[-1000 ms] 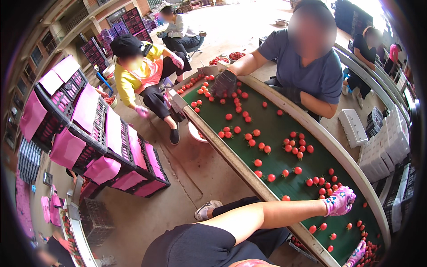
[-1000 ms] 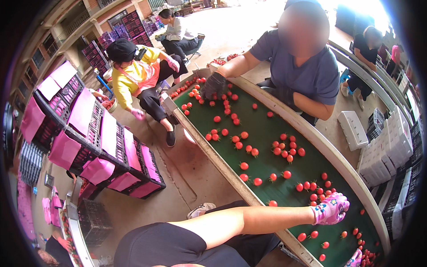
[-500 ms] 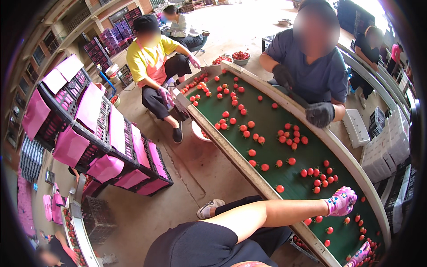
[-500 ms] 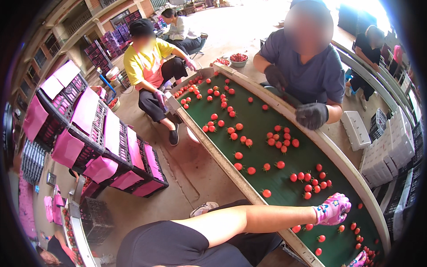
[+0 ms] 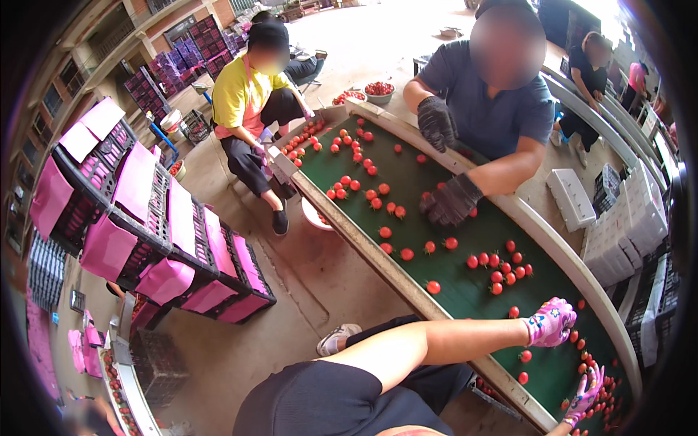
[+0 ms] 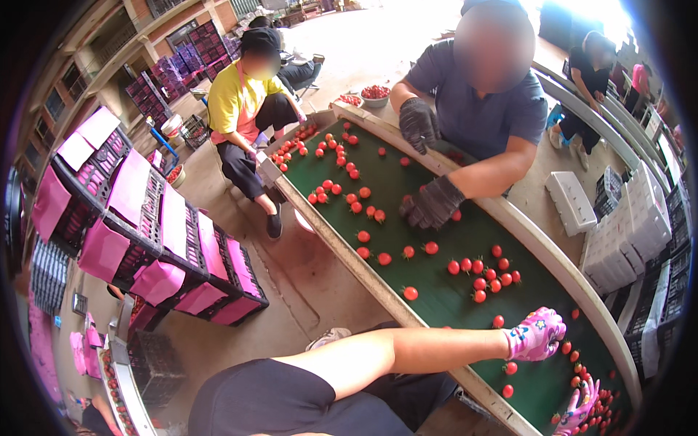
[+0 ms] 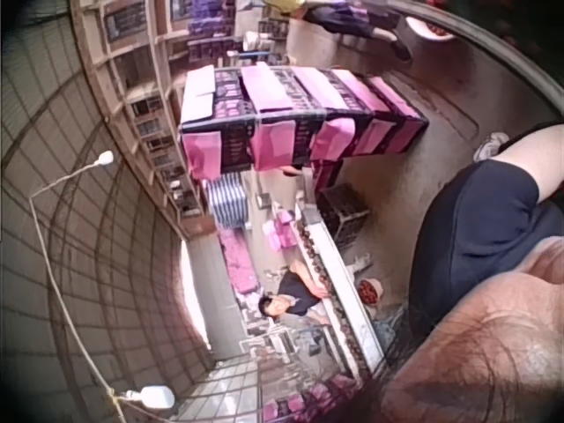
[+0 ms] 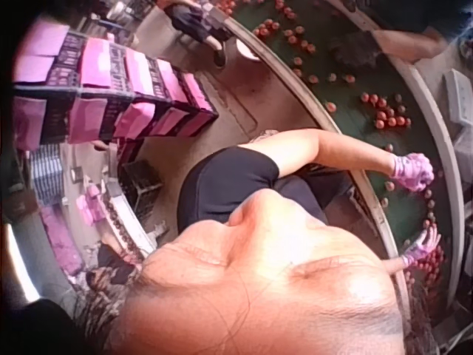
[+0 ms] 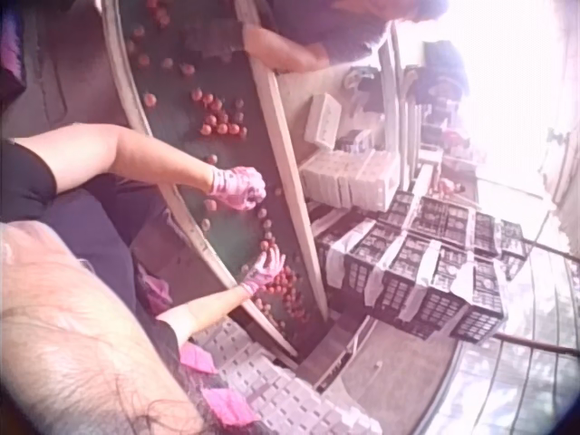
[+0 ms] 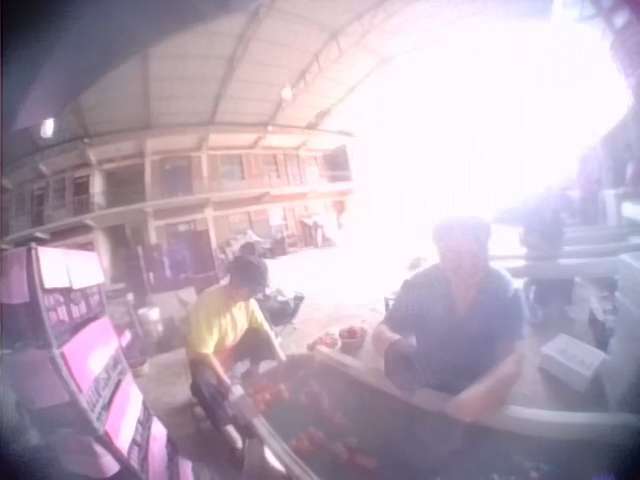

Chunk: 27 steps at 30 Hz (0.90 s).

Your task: The person sorts small red tomatoes on a moving conveyor belt using gloved hands. They pick up tomatoes with their right hand, sometimes holding several at once, and place them into pink-lined crates while another person works across from them.

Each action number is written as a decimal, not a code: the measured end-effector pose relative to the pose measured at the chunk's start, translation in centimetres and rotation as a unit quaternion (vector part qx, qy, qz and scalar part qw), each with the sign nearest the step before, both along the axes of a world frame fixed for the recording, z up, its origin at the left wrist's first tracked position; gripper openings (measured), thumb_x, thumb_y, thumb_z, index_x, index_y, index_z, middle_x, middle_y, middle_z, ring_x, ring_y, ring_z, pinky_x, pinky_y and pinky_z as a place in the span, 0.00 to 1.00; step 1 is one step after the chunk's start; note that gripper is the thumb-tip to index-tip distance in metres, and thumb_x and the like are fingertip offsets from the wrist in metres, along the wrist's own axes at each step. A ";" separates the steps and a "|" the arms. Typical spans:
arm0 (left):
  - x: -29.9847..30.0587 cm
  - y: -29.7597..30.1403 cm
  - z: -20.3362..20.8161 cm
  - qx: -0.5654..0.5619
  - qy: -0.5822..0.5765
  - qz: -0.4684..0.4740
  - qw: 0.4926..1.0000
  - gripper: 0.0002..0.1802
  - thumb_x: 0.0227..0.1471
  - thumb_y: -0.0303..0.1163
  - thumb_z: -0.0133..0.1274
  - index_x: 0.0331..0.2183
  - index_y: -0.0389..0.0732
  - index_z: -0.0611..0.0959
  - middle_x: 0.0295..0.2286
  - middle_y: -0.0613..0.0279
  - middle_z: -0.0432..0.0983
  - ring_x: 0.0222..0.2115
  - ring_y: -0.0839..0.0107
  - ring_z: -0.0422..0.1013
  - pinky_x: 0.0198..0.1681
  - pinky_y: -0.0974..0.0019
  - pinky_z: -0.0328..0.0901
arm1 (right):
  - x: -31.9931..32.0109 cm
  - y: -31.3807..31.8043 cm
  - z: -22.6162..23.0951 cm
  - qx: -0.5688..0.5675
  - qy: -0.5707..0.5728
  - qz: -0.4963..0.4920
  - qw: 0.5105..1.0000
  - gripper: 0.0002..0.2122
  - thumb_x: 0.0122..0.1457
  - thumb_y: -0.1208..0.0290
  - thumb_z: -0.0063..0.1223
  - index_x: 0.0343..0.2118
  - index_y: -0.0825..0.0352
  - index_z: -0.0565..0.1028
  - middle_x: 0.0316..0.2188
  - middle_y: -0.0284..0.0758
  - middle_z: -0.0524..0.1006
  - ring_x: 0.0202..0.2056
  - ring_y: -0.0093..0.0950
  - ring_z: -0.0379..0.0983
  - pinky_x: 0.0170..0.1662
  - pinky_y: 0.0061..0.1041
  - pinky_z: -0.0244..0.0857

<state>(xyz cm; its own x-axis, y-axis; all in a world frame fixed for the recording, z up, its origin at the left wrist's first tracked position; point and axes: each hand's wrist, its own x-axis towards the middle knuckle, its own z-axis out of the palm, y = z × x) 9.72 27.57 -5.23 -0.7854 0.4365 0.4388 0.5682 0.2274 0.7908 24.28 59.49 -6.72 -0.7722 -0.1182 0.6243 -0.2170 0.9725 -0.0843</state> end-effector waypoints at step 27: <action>-2.6 -1.6 -0.1 -0.010 0.148 0.062 0.987 0.10 0.45 0.25 0.60 0.34 0.39 0.84 0.30 0.55 0.80 0.33 0.62 0.77 0.39 0.62 0.71 | -1.8 1.0 -2.6 0.063 -0.072 -0.171 0.981 0.21 0.58 0.61 0.59 0.51 0.66 0.72 0.53 0.43 0.73 0.56 0.42 0.67 0.59 0.37 0.61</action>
